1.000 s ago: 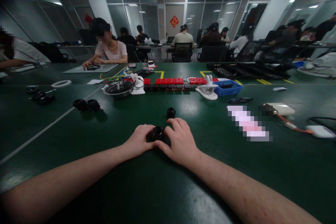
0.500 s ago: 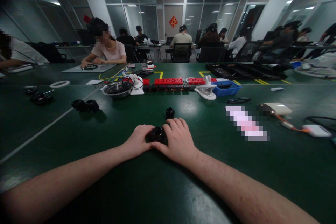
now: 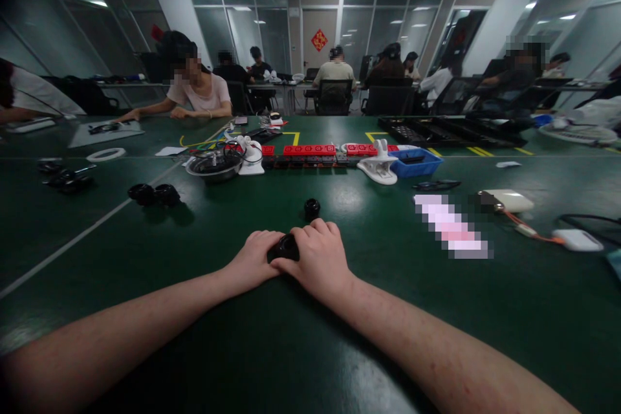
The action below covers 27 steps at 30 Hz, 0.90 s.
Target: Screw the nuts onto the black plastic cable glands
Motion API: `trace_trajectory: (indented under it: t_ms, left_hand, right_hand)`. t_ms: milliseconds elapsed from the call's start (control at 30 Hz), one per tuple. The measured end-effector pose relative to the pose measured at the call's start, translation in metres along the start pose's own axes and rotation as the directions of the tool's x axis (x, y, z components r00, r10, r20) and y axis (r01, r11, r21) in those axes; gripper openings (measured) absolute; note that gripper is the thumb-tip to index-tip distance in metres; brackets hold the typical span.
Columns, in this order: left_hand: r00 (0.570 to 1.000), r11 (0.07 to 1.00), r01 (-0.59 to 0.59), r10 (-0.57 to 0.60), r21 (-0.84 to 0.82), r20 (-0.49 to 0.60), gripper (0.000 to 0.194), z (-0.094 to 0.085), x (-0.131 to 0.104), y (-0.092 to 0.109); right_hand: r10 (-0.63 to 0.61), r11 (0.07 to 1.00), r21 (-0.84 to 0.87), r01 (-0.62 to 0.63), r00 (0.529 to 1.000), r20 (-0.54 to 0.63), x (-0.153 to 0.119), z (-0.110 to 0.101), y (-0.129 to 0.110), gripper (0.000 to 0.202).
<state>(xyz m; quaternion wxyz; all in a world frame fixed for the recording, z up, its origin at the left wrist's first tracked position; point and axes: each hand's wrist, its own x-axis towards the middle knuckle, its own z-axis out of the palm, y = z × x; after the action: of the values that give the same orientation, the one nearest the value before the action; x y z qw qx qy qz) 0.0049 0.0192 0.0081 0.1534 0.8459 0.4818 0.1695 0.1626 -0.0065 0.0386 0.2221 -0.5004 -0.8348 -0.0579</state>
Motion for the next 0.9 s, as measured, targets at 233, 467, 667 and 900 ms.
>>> trace_trajectory:
  t_ms: [233, 467, 667, 900]
  left_hand:
    - [1.000, 1.000, 0.009, -0.010, -0.023, -0.011, 0.020, -0.001, 0.000, 0.003]
    - [1.000, 1.000, -0.014, 0.014, -0.011, -0.020, 0.015, -0.001, 0.000, 0.004]
    - [1.000, 1.000, -0.011, 0.012, 0.008, -0.021, 0.012, 0.000, 0.000, 0.003]
    - [0.999, 0.999, -0.034, 0.034, 0.014, -0.027, 0.021, 0.003, 0.000, 0.001]
  right_hand:
    - [0.026, 0.999, -0.028, -0.026, 1.000, 0.014, 0.002, 0.001, -0.005, 0.027]
    - [0.017, 1.000, 0.021, -0.018, 0.999, 0.036, 0.001, 0.002, -0.008, 0.026]
    - [-0.041, 0.996, 0.078, 0.037, 0.998, 0.051, -0.001, 0.002, -0.009, 0.028]
    - [-0.103, 0.987, 0.133, 0.095, 0.993, 0.061, -0.002, 0.000, -0.011, 0.034]
